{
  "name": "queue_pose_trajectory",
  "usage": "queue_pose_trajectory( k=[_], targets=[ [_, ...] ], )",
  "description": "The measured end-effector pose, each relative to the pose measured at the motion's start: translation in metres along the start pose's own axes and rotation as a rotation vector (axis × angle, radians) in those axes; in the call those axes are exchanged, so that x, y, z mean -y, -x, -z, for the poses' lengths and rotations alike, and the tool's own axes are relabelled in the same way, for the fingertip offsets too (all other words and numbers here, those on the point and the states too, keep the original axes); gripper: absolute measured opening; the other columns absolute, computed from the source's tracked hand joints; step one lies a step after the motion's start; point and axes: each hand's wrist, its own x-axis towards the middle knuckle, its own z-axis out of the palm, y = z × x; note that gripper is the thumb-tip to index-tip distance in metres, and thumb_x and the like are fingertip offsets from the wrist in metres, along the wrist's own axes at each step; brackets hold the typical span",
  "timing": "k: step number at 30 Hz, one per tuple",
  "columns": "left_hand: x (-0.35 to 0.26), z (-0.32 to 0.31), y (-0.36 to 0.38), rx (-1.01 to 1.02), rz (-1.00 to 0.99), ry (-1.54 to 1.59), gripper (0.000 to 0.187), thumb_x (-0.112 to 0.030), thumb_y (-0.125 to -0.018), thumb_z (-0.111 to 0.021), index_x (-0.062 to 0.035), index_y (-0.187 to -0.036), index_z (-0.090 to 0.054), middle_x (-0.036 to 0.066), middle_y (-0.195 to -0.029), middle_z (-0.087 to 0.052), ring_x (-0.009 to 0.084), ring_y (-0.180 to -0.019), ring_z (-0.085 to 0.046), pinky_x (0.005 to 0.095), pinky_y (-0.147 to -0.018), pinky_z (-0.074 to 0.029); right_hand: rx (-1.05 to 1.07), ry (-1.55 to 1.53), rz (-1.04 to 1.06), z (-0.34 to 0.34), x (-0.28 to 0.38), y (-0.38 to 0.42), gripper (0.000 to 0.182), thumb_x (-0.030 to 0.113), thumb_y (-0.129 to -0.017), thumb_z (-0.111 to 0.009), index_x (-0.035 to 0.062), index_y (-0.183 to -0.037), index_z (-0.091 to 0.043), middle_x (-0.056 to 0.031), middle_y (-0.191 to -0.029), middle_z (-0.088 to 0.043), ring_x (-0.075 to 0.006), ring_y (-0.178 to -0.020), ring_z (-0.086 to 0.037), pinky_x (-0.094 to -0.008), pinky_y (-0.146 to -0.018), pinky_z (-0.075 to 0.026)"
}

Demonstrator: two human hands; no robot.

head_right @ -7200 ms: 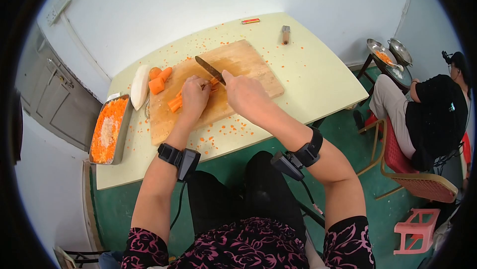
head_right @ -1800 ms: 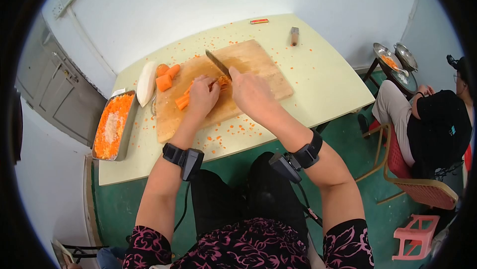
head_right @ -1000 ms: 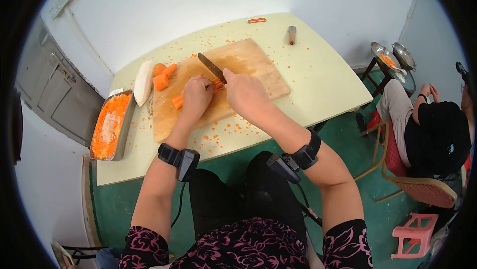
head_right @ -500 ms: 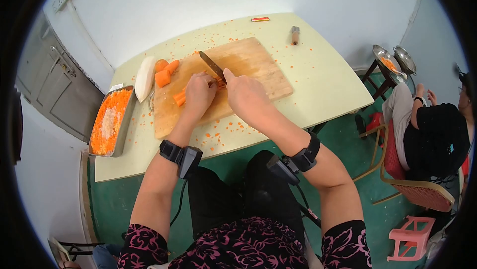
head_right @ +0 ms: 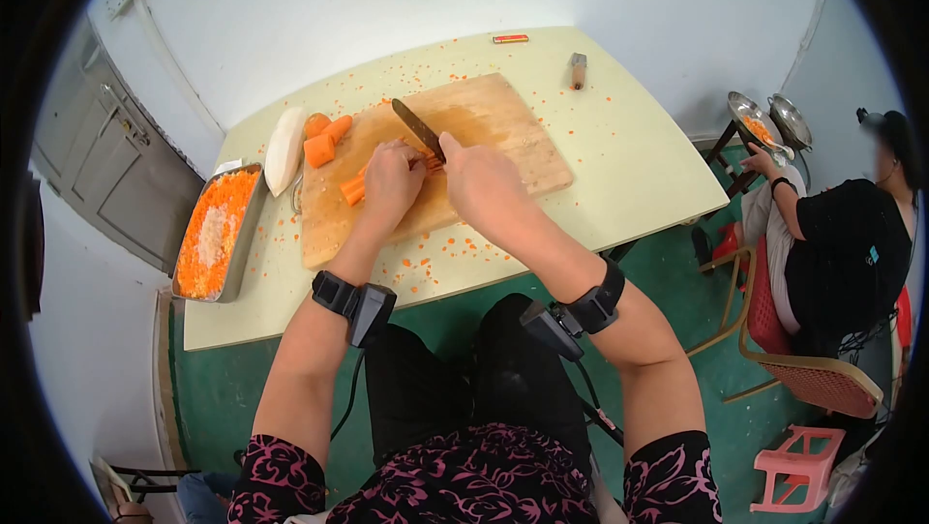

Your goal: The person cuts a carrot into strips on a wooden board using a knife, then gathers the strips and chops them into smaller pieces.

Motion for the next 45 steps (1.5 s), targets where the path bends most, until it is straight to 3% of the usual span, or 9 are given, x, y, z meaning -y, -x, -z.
queue_pose_trajectory(
  k=[7,10,16,19,22,25,28,37,45],
  targets=[
    [0.001,-0.003,0.0,-0.078,-0.021,0.069,0.003,-0.004,-0.067,-0.062,-0.0014,-0.067,-0.065,0.013,-0.074,-0.06,0.0294,-0.075,-0.056,0.0359,-0.069,-0.046,-0.078,0.017,0.002,0.008,0.001,-0.002,0.038,0.014,-0.084,-0.055,0.002,-0.12,-0.052,-0.0196,-0.065,-0.059,-0.034,-0.062,-0.059,-0.0405,-0.058,-0.048],
    [0.0,0.0,-0.001,-0.012,0.025,0.059,0.006,-0.005,-0.069,-0.063,-0.0023,-0.074,-0.066,0.014,-0.077,-0.061,0.0302,-0.078,-0.056,0.0377,-0.07,-0.046,0.007,0.059,0.05,0.003,-0.006,-0.002,0.039,0.015,-0.085,-0.055,0.0026,-0.121,-0.051,-0.0191,-0.064,-0.059,-0.0336,-0.062,-0.059,-0.0404,-0.058,-0.047],
    [-0.002,0.002,0.0,-0.069,0.026,0.137,0.002,-0.002,-0.068,-0.062,0.0002,-0.068,-0.063,0.018,-0.078,-0.061,0.0334,-0.075,-0.056,0.0389,-0.076,-0.045,0.106,0.057,-0.039,0.009,-0.006,0.0,0.028,0.015,-0.084,-0.054,-0.0007,-0.107,-0.049,-0.0214,-0.066,-0.059,-0.0381,-0.064,-0.058,-0.0448,-0.06,-0.047],
    [0.001,0.002,0.0,-0.036,0.023,0.14,0.004,-0.001,-0.068,-0.061,0.0008,-0.07,-0.064,0.019,-0.077,-0.06,0.0336,-0.075,-0.056,0.039,-0.075,-0.046,0.119,0.076,-0.01,0.01,-0.007,0.003,0.021,0.013,-0.084,-0.051,-0.0045,-0.092,-0.044,-0.0198,-0.066,-0.06,-0.0359,-0.065,-0.061,-0.0434,-0.058,-0.047],
    [0.006,-0.005,0.001,-0.13,-0.057,0.144,0.006,0.0,-0.068,-0.061,0.0015,-0.071,-0.065,0.018,-0.076,-0.059,0.0324,-0.076,-0.055,0.0401,-0.073,-0.046,0.115,0.013,-0.027,0.019,-0.002,0.003,0.022,0.013,-0.085,-0.05,-0.006,-0.094,-0.046,-0.0206,-0.066,-0.06,-0.0366,-0.065,-0.06,-0.0438,-0.058,-0.047],
    [0.004,0.001,0.0,-0.044,0.009,0.201,0.007,0.001,-0.067,-0.06,0.0018,-0.071,-0.065,0.017,-0.077,-0.059,0.0316,-0.078,-0.056,0.0401,-0.071,-0.046,-0.005,-0.08,0.075,0.019,-0.006,0.004,0.027,0.013,-0.085,-0.05,-0.0085,-0.102,-0.049,-0.0205,-0.066,-0.06,-0.0358,-0.064,-0.06,-0.0433,-0.057,-0.047],
    [0.001,0.004,0.0,-0.038,0.003,0.177,0.008,0.002,-0.066,-0.059,0.0015,-0.07,-0.066,0.017,-0.08,-0.06,0.0311,-0.079,-0.056,0.0394,-0.073,-0.046,0.02,-0.106,0.051,0.011,-0.01,0.008,0.037,0.012,-0.085,-0.051,-0.0034,-0.118,-0.046,-0.0236,-0.073,-0.059,-0.0383,-0.069,-0.058,-0.0441,-0.063,-0.046],
    [0.006,0.002,0.0,-0.037,-0.021,0.029,0.007,-0.003,-0.068,-0.06,-0.0024,-0.071,-0.067,0.013,-0.077,-0.062,0.0299,-0.077,-0.057,0.0386,-0.075,-0.046,-0.087,-0.098,0.041,0.012,-0.003,0.008,0.032,0.012,-0.085,-0.053,0.0018,-0.116,-0.054,-0.0219,-0.067,-0.059,-0.0367,-0.062,-0.058,-0.0425,-0.057,-0.046],
    [0.008,-0.001,0.0,-0.052,-0.025,0.136,0.006,0.0,-0.068,-0.06,0.0001,-0.07,-0.065,0.015,-0.076,-0.061,0.0315,-0.075,-0.058,0.0382,-0.068,-0.048,-0.116,-0.12,0.064,0.003,-0.004,0.01,0.034,0.013,-0.084,-0.053,-0.0007,-0.115,-0.054,-0.0201,-0.064,-0.059,-0.0341,-0.06,-0.059,-0.0414,-0.055,-0.047]
  ],
)
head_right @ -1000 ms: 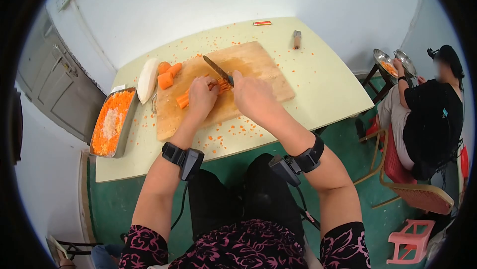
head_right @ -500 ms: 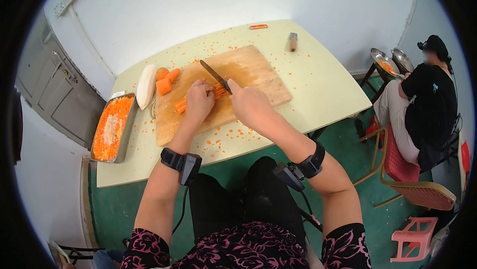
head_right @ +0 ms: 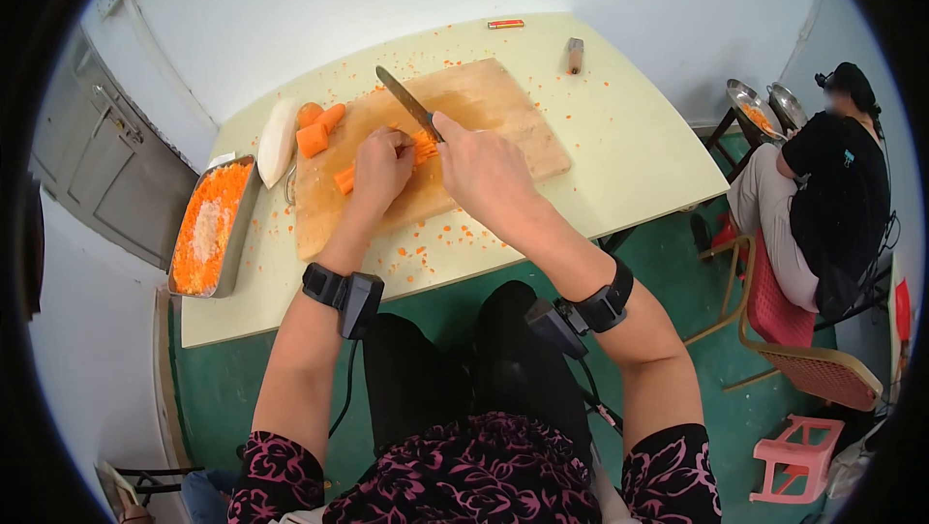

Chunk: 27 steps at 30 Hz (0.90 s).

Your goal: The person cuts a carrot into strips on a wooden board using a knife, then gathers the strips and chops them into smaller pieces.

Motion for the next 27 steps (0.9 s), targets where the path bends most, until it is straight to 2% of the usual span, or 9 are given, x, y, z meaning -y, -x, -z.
queue_pose_trajectory(
  k=[4,7,10,16,27],
  targets=[
    [-0.002,0.003,-0.002,0.019,0.001,0.01,0.005,0.001,-0.067,-0.059,0.0012,-0.068,-0.064,0.016,-0.075,-0.061,0.0317,-0.075,-0.058,0.0387,-0.068,-0.047,0.086,0.034,-0.064,0.004,0.005,0.0,0.034,0.013,-0.084,-0.052,-0.0007,-0.115,-0.054,-0.0199,-0.065,-0.06,-0.0345,-0.062,-0.06,-0.0419,-0.057,-0.048],
    [0.002,-0.001,-0.002,0.001,-0.019,-0.058,0.009,0.0,-0.067,-0.06,0.0013,-0.073,-0.066,0.018,-0.075,-0.062,0.0321,-0.074,-0.059,0.038,-0.067,-0.048,0.022,-0.017,-0.069,0.012,0.013,0.002,0.035,0.013,-0.085,-0.052,-0.0012,-0.117,-0.052,-0.0191,-0.066,-0.06,-0.0346,-0.063,-0.06,-0.0417,-0.058,-0.049],
    [-0.001,0.001,-0.003,0.029,-0.048,-0.089,0.009,0.0,-0.067,-0.06,0.0009,-0.073,-0.066,0.018,-0.072,-0.062,0.0322,-0.073,-0.06,0.0383,-0.068,-0.049,0.035,0.023,-0.059,-0.007,0.006,0.004,0.033,0.013,-0.085,-0.052,0.0022,-0.117,-0.055,-0.0205,-0.062,-0.057,-0.0355,-0.058,-0.057,-0.0425,-0.055,-0.046],
    [-0.002,0.002,-0.002,0.039,-0.038,-0.088,0.007,-0.002,-0.067,-0.061,-0.0003,-0.071,-0.066,0.018,-0.072,-0.062,0.0323,-0.074,-0.059,0.0389,-0.069,-0.049,-0.021,-0.013,-0.073,0.006,0.013,-0.001,0.034,0.013,-0.086,-0.052,0.0015,-0.117,-0.054,-0.0216,-0.062,-0.057,-0.035,-0.058,-0.058,-0.0424,-0.056,-0.046],
    [-0.003,0.003,-0.004,0.065,-0.039,-0.082,0.005,-0.001,-0.067,-0.06,0.0009,-0.068,-0.064,0.019,-0.073,-0.062,0.0329,-0.074,-0.059,0.0398,-0.07,-0.048,0.045,0.039,-0.071,-0.004,0.005,0.0,0.034,0.013,-0.085,-0.053,0.0009,-0.117,-0.054,-0.0228,-0.065,-0.058,-0.0358,-0.061,-0.058,-0.0424,-0.057,-0.046]
  ],
)
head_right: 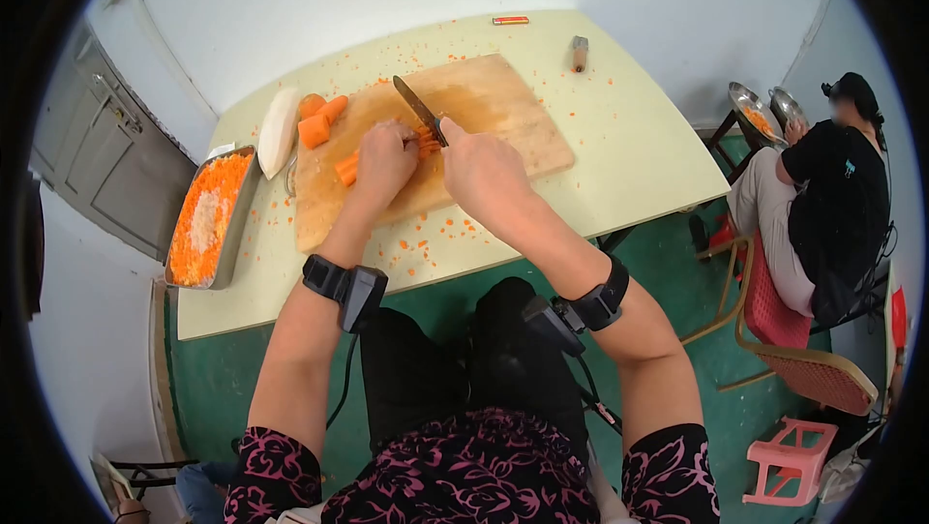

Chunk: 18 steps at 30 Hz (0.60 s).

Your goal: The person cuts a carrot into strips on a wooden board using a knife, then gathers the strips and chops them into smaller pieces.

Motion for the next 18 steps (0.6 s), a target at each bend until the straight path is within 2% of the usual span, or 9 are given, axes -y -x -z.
queue_pose_trajectory(
  k=[4,7,13,16,18],
  targets=[
    [0.003,-0.002,0.001,-0.054,-0.052,0.022,0.004,-0.001,-0.066,-0.06,0.0014,-0.067,-0.064,0.018,-0.071,-0.062,0.0329,-0.072,-0.059,0.04,-0.069,-0.048,-0.004,-0.049,-0.048,0.011,0.012,0.0,0.034,0.013,-0.085,-0.053,0.0005,-0.117,-0.053,-0.0219,-0.064,-0.057,-0.036,-0.06,-0.058,-0.0427,-0.057,-0.046],
    [-0.001,0.001,0.001,-0.042,-0.046,0.007,0.004,0.0,-0.066,-0.06,0.002,-0.067,-0.064,0.018,-0.07,-0.062,0.0328,-0.07,-0.058,0.0395,-0.068,-0.048,0.0,0.029,0.017,-0.003,0.004,0.002,0.035,0.013,-0.085,-0.053,-0.0001,-0.118,-0.052,-0.0208,-0.062,-0.057,-0.036,-0.058,-0.057,-0.0431,-0.056,-0.046],
    [0.002,-0.002,0.002,-0.067,-0.044,0.032,0.005,0.001,-0.065,-0.06,0.0025,-0.067,-0.064,0.017,-0.07,-0.061,0.0324,-0.071,-0.058,0.0391,-0.067,-0.048,-0.055,-0.046,0.005,0.009,0.01,-0.002,0.035,0.012,-0.085,-0.053,0.0006,-0.118,-0.052,-0.0216,-0.063,-0.057,-0.0361,-0.058,-0.057,-0.0431,-0.056,-0.046],
    [0.001,-0.002,0.001,-0.031,-0.026,-0.002,0.004,0.001,-0.065,-0.06,0.0018,-0.067,-0.063,0.017,-0.07,-0.061,0.0326,-0.071,-0.057,0.0395,-0.067,-0.047,-0.009,0.039,0.057,-0.003,0.003,0.0,0.034,0.012,-0.084,-0.053,-0.0036,-0.114,-0.051,-0.0204,-0.062,-0.059,-0.0352,-0.061,-0.06,-0.0426,-0.058,-0.049],
    [0.002,-0.002,0.0,-0.045,-0.05,0.012,0.004,0.001,-0.065,-0.06,0.0016,-0.066,-0.063,0.017,-0.07,-0.061,0.0328,-0.07,-0.057,0.0397,-0.066,-0.047,0.003,0.007,0.008,0.005,0.005,-0.003,0.034,0.012,-0.084,-0.053,-0.0033,-0.114,-0.051,-0.0208,-0.064,-0.059,-0.0355,-0.062,-0.06,-0.0429,-0.058,-0.049]
  ],
)
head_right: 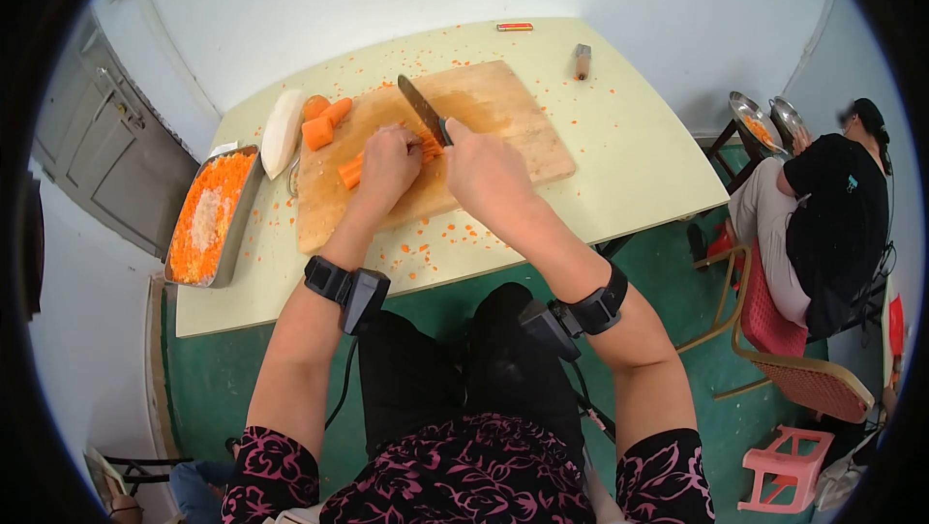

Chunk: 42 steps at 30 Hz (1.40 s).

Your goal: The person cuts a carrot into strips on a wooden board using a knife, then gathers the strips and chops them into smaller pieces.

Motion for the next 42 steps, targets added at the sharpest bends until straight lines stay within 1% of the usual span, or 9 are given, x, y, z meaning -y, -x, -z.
queue_pose_trajectory(
  k=[10,13,16,19,25,28,34,37,42],
  targets=[
    [0.002,-0.003,0.002,-0.032,0.006,0.035,0.003,0.001,-0.065,-0.06,0.0026,-0.065,-0.062,0.018,-0.071,-0.061,0.0336,-0.071,-0.057,0.04,-0.067,-0.047,-0.002,-0.046,-0.069,0.006,0.006,-0.004,0.033,0.013,-0.084,-0.053,0.0007,-0.115,-0.054,-0.0226,-0.066,-0.059,-0.0376,-0.062,-0.058,-0.0438,-0.059,-0.047],
    [0.001,-0.003,0.002,-0.051,0.002,0.036,0.003,0.001,-0.066,-0.06,0.003,-0.065,-0.062,0.019,-0.071,-0.061,0.0339,-0.071,-0.057,0.0404,-0.069,-0.047,-0.027,0.014,0.023,-0.01,-0.003,0.001,0.033,0.013,-0.084,-0.053,0.0006,-0.115,-0.054,-0.0222,-0.065,-0.058,-0.037,-0.061,-0.058,-0.0438,-0.058,-0.046],
    [-0.002,0.001,0.001,-0.004,0.014,0.056,0.003,0.001,-0.066,-0.06,0.0032,-0.065,-0.062,0.02,-0.072,-0.061,0.0345,-0.071,-0.057,0.0406,-0.071,-0.047,-0.019,-0.027,-0.037,-0.004,-0.003,0.0,0.034,0.013,-0.084,-0.054,0.0006,-0.116,-0.054,-0.0221,-0.064,-0.058,-0.0365,-0.06,-0.057,-0.0436,-0.058,-0.046],
    [0.001,-0.003,0.003,-0.036,-0.005,0.03,0.003,0.003,-0.064,-0.058,0.0028,-0.065,-0.061,0.018,-0.072,-0.059,0.0329,-0.076,-0.057,0.0404,-0.071,-0.047,-0.006,0.048,-0.002,0.0,-0.002,0.0,0.035,0.011,-0.083,-0.052,-0.0042,-0.115,-0.052,-0.0205,-0.063,-0.059,-0.0346,-0.06,-0.06,-0.0415,-0.056,-0.048],
    [0.0,-0.001,0.001,0.021,0.053,0.023,0.004,0.001,-0.066,-0.059,0.0024,-0.065,-0.062,0.02,-0.071,-0.06,0.0345,-0.072,-0.058,0.0409,-0.074,-0.047,-0.018,-0.011,0.002,0.005,-0.002,-0.001,0.036,0.011,-0.083,-0.053,-0.0042,-0.116,-0.052,-0.0208,-0.063,-0.059,-0.0346,-0.06,-0.06,-0.0414,-0.055,-0.048],
    [0.001,0.0,0.0,0.019,0.058,0.068,0.006,0.002,-0.066,-0.058,0.0018,-0.071,-0.061,0.019,-0.072,-0.061,0.034,-0.071,-0.058,0.0403,-0.071,-0.047,-0.003,0.027,-0.016,-0.009,-0.008,0.0,0.035,0.012,-0.084,-0.054,0.0005,-0.117,-0.054,-0.0207,-0.066,-0.06,-0.0355,-0.063,-0.059,-0.0425,-0.06,-0.047],
    [-0.01,0.013,-0.004,0.048,0.282,0.254,0.014,-0.002,-0.07,-0.06,-0.0001,-0.084,-0.057,0.016,-0.072,-0.061,0.0302,-0.072,-0.06,0.0383,-0.066,-0.048,0.02,-0.017,-0.016,0.0,-0.01,-0.001,0.034,0.012,-0.084,-0.054,0.0005,-0.116,-0.054,-0.0209,-0.068,-0.06,-0.0353,-0.065,-0.059,-0.0429,-0.061,-0.047],
    [0.0,0.011,-0.008,-0.005,0.26,0.269,0.009,-0.005,-0.072,-0.061,-0.0011,-0.081,-0.06,0.014,-0.071,-0.063,0.0281,-0.071,-0.061,0.0374,-0.064,-0.048,0.031,-0.03,-0.027,0.0,-0.014,-0.002,0.035,0.012,-0.083,-0.054,0.0007,-0.116,-0.054,-0.0211,-0.069,-0.061,-0.0356,-0.066,-0.059,-0.0432,-0.061,-0.047],
    [0.005,0.028,-0.016,0.121,0.392,0.21,0.011,-0.014,-0.073,-0.062,-0.0047,-0.078,-0.066,0.011,-0.069,-0.065,0.0248,-0.07,-0.062,0.0354,-0.064,-0.049,0.06,-0.011,-0.033,0.002,-0.009,0.002,0.037,0.012,-0.084,-0.054,0.0002,-0.118,-0.051,-0.0218,-0.073,-0.061,-0.0362,-0.068,-0.06,-0.0437,-0.062,-0.047]
  ],
)
